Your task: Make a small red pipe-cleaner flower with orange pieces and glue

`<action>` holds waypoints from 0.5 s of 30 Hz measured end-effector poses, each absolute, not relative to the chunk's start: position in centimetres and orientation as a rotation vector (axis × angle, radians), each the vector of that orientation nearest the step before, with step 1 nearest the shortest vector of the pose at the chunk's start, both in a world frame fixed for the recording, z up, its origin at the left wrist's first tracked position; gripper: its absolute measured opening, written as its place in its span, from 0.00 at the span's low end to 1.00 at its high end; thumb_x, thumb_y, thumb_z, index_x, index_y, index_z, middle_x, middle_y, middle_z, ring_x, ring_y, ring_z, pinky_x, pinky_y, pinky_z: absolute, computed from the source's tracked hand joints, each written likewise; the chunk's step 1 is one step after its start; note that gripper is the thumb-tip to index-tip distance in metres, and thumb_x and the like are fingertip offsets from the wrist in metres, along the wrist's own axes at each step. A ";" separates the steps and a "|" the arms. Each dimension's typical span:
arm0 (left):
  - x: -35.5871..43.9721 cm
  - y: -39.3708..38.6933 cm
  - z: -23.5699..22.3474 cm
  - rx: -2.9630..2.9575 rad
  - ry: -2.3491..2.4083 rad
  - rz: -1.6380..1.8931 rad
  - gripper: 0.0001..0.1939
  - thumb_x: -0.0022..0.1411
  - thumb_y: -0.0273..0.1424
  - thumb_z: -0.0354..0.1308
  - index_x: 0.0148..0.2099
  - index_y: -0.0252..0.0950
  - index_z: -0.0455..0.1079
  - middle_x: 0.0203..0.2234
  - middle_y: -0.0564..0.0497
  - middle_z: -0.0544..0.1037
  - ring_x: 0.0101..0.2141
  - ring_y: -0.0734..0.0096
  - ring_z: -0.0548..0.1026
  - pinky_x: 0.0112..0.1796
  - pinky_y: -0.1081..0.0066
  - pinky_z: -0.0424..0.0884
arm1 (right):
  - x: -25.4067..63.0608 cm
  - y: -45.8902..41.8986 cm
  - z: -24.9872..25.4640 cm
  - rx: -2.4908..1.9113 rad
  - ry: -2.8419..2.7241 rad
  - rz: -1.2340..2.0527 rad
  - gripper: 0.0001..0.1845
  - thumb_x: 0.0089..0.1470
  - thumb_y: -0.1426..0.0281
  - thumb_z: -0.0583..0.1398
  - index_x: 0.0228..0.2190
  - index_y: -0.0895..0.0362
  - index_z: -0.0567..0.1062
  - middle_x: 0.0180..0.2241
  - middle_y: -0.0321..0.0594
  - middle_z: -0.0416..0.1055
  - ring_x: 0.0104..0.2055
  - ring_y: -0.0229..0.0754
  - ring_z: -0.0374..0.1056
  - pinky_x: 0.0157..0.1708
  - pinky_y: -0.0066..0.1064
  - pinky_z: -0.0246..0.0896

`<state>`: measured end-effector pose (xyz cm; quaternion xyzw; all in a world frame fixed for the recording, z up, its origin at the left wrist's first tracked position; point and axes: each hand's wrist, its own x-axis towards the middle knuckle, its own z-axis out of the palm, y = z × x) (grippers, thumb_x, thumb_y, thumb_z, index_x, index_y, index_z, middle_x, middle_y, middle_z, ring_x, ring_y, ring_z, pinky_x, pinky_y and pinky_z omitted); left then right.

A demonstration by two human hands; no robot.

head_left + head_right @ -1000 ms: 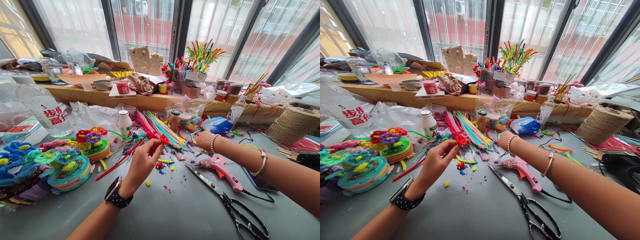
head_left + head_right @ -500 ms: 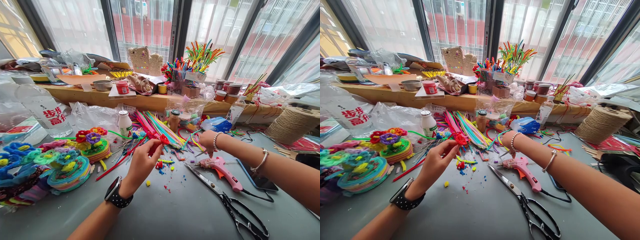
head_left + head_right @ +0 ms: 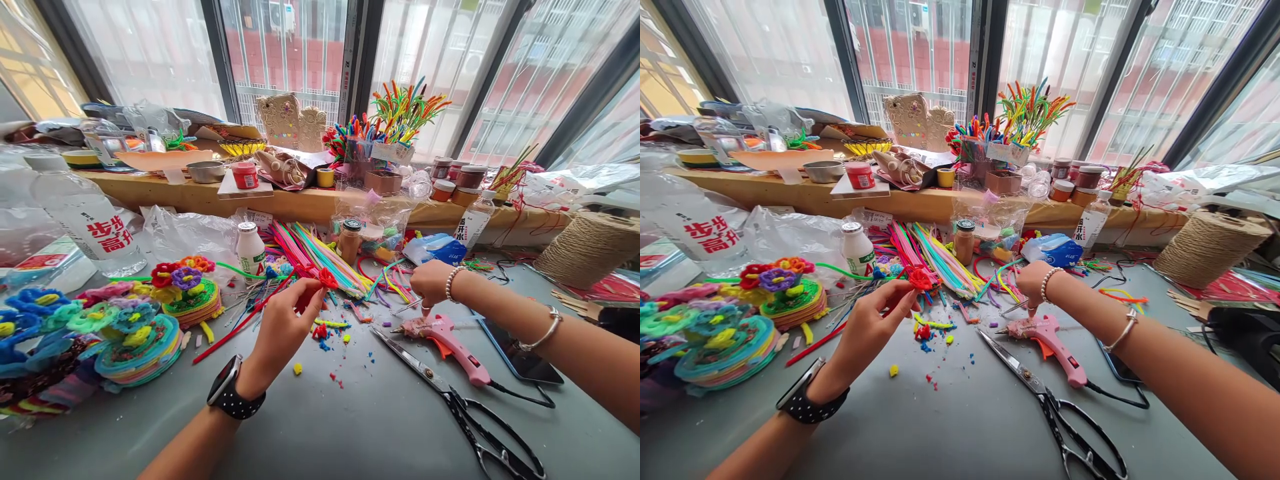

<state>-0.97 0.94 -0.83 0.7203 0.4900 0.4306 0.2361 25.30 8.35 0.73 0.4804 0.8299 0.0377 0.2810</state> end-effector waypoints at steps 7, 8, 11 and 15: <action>-1.0 0.9 -0.8 1.987 1.345 1.178 0.11 0.55 0.37 0.47 0.34 0.36 0.66 0.22 0.53 0.73 0.22 0.74 0.70 0.23 0.77 0.64 | 24.3 8.1 0.8 1.291 2.136 0.203 0.22 0.32 0.52 0.62 0.23 0.59 0.75 0.24 0.48 0.71 0.31 0.48 0.67 0.27 0.32 0.56; -1.0 0.9 -0.8 1.992 1.345 1.175 0.11 0.55 0.36 0.47 0.34 0.36 0.66 0.22 0.53 0.73 0.22 0.74 0.70 0.23 0.77 0.64 | 24.2 8.1 0.8 1.297 2.125 0.212 0.22 0.32 0.52 0.62 0.23 0.59 0.75 0.24 0.48 0.71 0.31 0.48 0.67 0.27 0.33 0.56; -1.0 0.9 -0.9 1.995 1.353 1.168 0.11 0.55 0.36 0.47 0.34 0.36 0.66 0.21 0.53 0.73 0.22 0.75 0.70 0.23 0.78 0.63 | 24.1 8.0 0.8 1.317 2.092 0.228 0.22 0.33 0.52 0.61 0.24 0.58 0.75 0.23 0.48 0.71 0.30 0.47 0.67 0.27 0.33 0.56; -1.0 0.9 -0.9 1.989 1.343 1.173 0.10 0.55 0.36 0.48 0.34 0.36 0.66 0.21 0.54 0.73 0.22 0.75 0.69 0.23 0.78 0.63 | 24.0 7.7 1.0 1.325 2.063 0.237 0.22 0.33 0.53 0.62 0.25 0.58 0.75 0.25 0.48 0.71 0.31 0.47 0.67 0.28 0.33 0.56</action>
